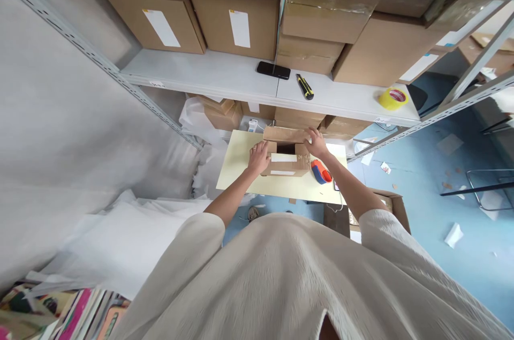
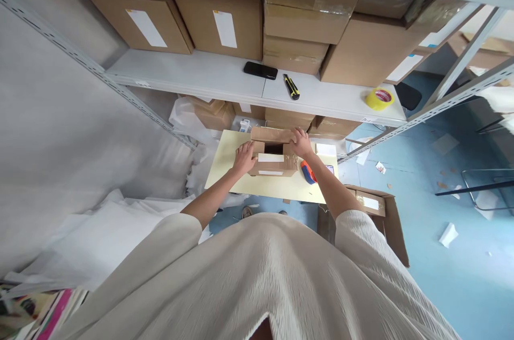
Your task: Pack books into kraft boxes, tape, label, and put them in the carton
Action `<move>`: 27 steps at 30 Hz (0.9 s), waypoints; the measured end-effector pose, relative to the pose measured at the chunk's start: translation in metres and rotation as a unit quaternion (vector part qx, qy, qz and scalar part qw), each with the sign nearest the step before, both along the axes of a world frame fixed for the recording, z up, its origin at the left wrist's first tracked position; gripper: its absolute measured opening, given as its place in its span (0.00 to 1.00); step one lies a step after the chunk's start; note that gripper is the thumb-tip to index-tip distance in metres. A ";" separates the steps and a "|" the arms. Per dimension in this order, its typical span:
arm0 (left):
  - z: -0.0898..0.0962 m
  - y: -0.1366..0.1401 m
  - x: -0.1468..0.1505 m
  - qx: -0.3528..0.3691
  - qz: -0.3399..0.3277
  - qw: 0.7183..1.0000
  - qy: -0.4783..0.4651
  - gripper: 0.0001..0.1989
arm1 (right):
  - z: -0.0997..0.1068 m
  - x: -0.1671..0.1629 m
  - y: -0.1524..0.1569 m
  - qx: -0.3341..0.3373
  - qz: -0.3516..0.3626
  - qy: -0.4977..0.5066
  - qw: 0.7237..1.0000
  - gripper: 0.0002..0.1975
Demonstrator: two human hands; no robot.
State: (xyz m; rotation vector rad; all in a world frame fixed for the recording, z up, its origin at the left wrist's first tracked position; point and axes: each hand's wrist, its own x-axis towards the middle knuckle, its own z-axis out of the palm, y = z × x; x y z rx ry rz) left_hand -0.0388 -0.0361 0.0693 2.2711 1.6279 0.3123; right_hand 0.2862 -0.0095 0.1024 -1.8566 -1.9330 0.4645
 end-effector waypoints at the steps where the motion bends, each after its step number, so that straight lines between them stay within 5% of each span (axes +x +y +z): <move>1: 0.000 -0.001 0.000 0.011 -0.008 1.000 -0.002 0.40 | 0.003 -0.004 0.004 -0.007 0.012 -0.035 0.999 0.36; 5: 0.005 -0.005 0.001 0.028 -0.045 0.999 -0.008 0.43 | 0.012 -0.018 0.005 -0.037 0.056 -0.123 0.990 0.41; 10: 0.012 -0.006 0.004 0.017 -0.093 0.995 -0.018 0.45 | 0.011 -0.026 -0.025 -0.037 0.082 -0.151 0.984 0.32; 18: 0.001 -0.016 0.000 -0.045 -0.112 0.993 0.002 0.41 | -0.019 -0.030 -0.079 -0.121 0.105 -0.133 0.978 0.32; 27: -0.017 -0.022 -0.002 -0.068 -0.087 0.993 0.034 0.41 | -0.055 -0.039 -0.106 -0.138 0.081 -0.059 0.985 0.46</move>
